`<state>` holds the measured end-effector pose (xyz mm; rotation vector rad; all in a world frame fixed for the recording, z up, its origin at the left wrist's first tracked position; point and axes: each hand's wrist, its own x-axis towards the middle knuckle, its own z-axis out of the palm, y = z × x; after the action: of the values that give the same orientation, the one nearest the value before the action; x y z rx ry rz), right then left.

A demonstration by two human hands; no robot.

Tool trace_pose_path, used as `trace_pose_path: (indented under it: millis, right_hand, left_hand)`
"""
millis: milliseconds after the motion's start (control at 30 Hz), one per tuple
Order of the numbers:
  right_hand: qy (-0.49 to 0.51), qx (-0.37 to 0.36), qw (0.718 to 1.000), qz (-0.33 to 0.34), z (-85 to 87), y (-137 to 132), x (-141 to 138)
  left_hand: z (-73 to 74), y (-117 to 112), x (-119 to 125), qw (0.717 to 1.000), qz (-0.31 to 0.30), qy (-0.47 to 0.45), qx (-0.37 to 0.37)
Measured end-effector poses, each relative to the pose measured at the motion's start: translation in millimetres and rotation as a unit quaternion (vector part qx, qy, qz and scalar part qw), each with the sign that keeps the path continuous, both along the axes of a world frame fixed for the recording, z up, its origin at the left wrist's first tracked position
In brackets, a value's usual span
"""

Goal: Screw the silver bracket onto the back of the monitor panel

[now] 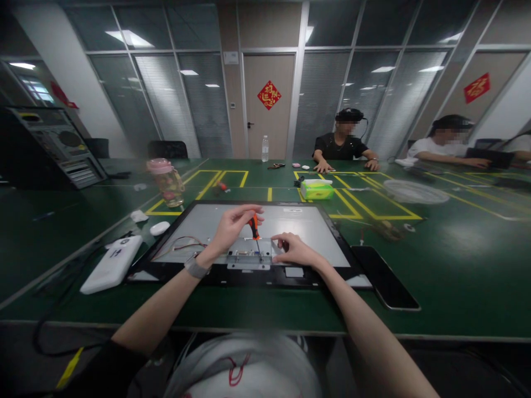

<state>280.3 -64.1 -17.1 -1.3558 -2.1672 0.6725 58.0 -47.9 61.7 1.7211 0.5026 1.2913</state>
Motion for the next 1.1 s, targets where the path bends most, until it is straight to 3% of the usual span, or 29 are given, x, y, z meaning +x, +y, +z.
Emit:
trace_pose_path:
  millis: [167,267,633,867,1100]
  right_hand:
    - [0.005,0.017,1.0,0.002,-0.4,-2,-8]
    - [0.008,0.011,1.0,0.002,0.5,-2,-8]
    - [0.028,-0.007,1.0,0.011,5.0,-4,-8]
    - [0.022,0.006,1.0,0.016,1.0,-1,-6]
    - [0.002,0.012,1.0,0.027,4.4,0,-7]
  left_hand:
    - [0.0,5,-15,0.997,-0.082,0.012,0.0]
    - [1.4,5,-19,0.995,-0.097,0.026,0.008]
    - [1.3,3,-18,0.995,-0.004,0.055,0.078]
    - [-0.6,11,-21,0.998,-0.059,0.033,0.009]
    - [-1.6,11,-19,0.994,0.053,0.071,0.069]
